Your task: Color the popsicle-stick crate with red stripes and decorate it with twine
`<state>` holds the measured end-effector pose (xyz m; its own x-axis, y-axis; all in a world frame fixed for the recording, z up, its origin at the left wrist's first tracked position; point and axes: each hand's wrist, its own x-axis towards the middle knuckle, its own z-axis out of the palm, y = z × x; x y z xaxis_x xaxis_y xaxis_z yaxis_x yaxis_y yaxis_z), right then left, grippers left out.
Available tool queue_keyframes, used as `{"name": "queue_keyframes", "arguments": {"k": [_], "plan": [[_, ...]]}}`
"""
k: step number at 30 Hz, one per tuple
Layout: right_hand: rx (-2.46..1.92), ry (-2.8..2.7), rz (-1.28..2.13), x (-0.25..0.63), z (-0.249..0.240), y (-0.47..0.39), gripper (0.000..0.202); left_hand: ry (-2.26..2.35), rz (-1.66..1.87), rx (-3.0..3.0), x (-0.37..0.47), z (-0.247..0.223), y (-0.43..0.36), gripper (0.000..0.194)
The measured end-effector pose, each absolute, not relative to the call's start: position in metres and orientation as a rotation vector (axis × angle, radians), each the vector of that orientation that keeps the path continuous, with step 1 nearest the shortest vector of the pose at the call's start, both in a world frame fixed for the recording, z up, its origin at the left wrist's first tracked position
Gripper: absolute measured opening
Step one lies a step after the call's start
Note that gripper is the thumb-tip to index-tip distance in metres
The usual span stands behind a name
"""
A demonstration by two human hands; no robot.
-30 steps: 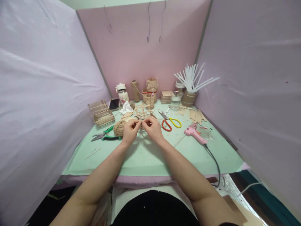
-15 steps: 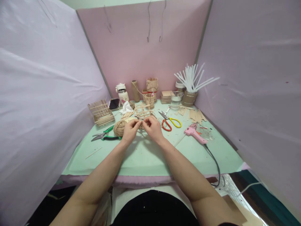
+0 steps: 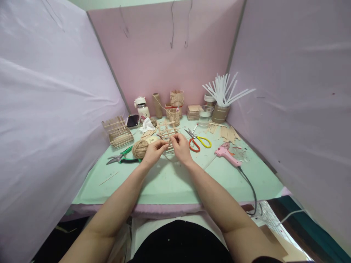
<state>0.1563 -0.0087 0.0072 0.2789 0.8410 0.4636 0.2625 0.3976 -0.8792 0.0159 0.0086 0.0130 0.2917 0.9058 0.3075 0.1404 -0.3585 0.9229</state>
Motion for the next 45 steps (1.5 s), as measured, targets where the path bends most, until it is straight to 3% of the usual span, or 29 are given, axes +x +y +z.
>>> {"name": "queue_keyframes", "arguments": {"k": [8, 18, 26, 31, 40, 45], "plan": [[-1.135, -1.208, 0.787, 0.16, 0.007, -0.004, 0.027, 0.984, 1.178, 1.717, 0.017, 0.013, 0.007, 0.025], [-1.162, -1.245, 0.856, 0.161, 0.011, -0.006, 0.024, 1.068, 1.13, 1.823, 0.016, 0.012, 0.005, 0.035], [-1.155, -1.291, 0.846, 0.16, 0.014, -0.01, 0.026, 1.159, 1.194, 1.903, 0.016, 0.013, 0.0, 0.028], [-1.166, -1.334, 0.82, 0.16, 0.013, -0.01, 0.029, 1.111, 1.21, 1.607, 0.011, 0.017, 0.008, 0.024], [-1.167, -1.605, 0.483, 0.159, 0.003, -0.005, 0.023, 1.073, 1.0, 1.212, -0.018, 0.034, 0.029, 0.018], [-1.054, -1.585, 0.613, 0.157, 0.013, -0.013, 0.026, 0.956, 0.764, 1.2, -0.021, 0.038, 0.023, 0.023]]}}
